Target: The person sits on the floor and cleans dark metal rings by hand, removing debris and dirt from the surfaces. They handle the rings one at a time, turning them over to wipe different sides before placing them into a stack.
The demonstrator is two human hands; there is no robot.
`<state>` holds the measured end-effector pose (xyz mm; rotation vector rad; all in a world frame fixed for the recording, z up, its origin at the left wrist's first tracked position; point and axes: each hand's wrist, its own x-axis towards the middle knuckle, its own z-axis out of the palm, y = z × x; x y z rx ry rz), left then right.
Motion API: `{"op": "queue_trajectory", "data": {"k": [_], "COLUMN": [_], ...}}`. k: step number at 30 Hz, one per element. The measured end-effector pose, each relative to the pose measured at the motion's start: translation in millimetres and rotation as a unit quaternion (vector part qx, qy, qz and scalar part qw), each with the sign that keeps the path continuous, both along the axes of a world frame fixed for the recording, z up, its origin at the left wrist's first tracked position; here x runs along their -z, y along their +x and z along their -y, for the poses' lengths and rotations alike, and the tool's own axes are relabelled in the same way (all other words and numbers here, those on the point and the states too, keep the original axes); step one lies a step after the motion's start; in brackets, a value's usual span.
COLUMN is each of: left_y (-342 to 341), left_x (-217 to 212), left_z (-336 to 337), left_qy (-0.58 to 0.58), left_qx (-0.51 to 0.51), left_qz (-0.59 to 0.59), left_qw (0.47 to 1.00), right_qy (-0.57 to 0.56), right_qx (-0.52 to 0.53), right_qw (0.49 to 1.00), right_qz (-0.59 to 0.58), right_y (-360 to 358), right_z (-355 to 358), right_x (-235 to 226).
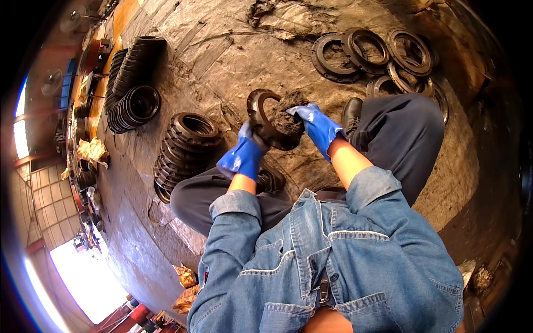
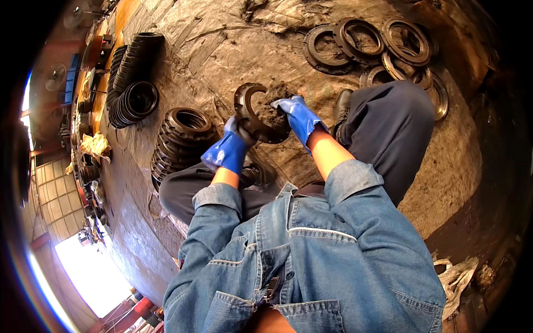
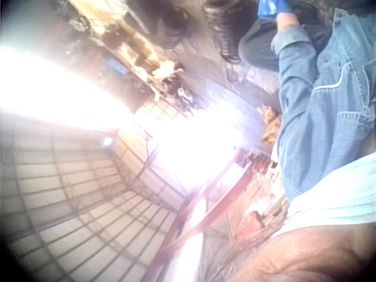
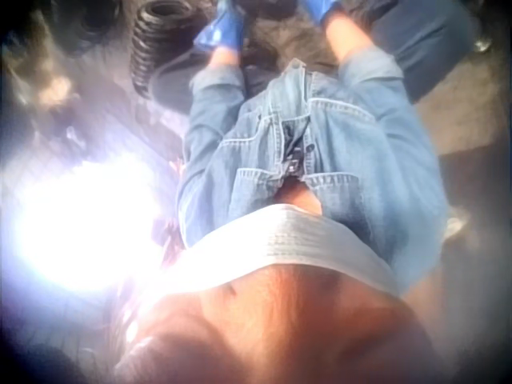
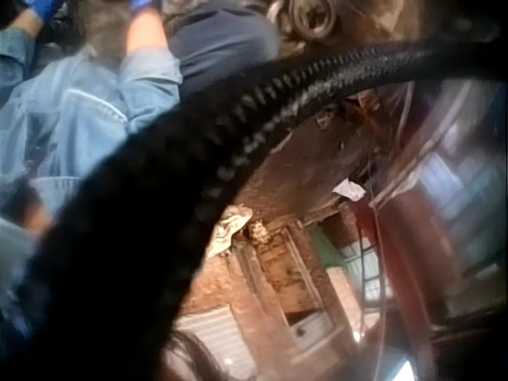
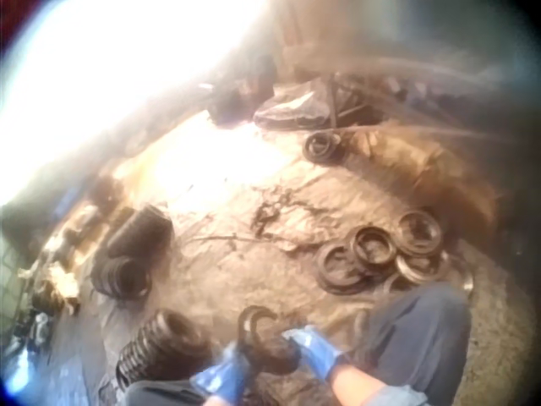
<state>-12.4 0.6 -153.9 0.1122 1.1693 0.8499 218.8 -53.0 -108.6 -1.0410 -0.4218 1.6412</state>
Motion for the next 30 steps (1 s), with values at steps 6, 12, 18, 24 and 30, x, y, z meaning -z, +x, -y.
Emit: {"op": "queue_trajectory", "data": {"k": [6, 12, 18, 24, 30], "left_y": [3, 29, -10, 21, 46], "left_x": [1, 9, 31, -14, -42], "left_z": [-17, -21, -22, -24, -37], "left_qy": [-0.008, 0.099, 0.006, 0.087, 0.039], "left_qx": [-0.089, -0.057, -0.026, 0.011, 0.053], "left_qz": [-0.069, 0.034, 0.053, -0.127, -0.145], "left_qw": [0.994, 0.993, 0.998, 0.988, 0.987], "right_qy": [-0.07, 0.064, 0.289, -0.163, 0.061], "right_qx": [-0.059, -0.127, -0.153, -0.275, -0.035], "right_qw": [0.988, 0.909, 0.837, 0.889, 0.854], "right_qz": [0.121, 0.392, 0.438, 0.329, 0.516], "right_y": [-16, -69, -63, 7, -1], "right_z": [-49, -110, -21, 20, -30], "right_x": [18, 60, 56, 110, 83]}}
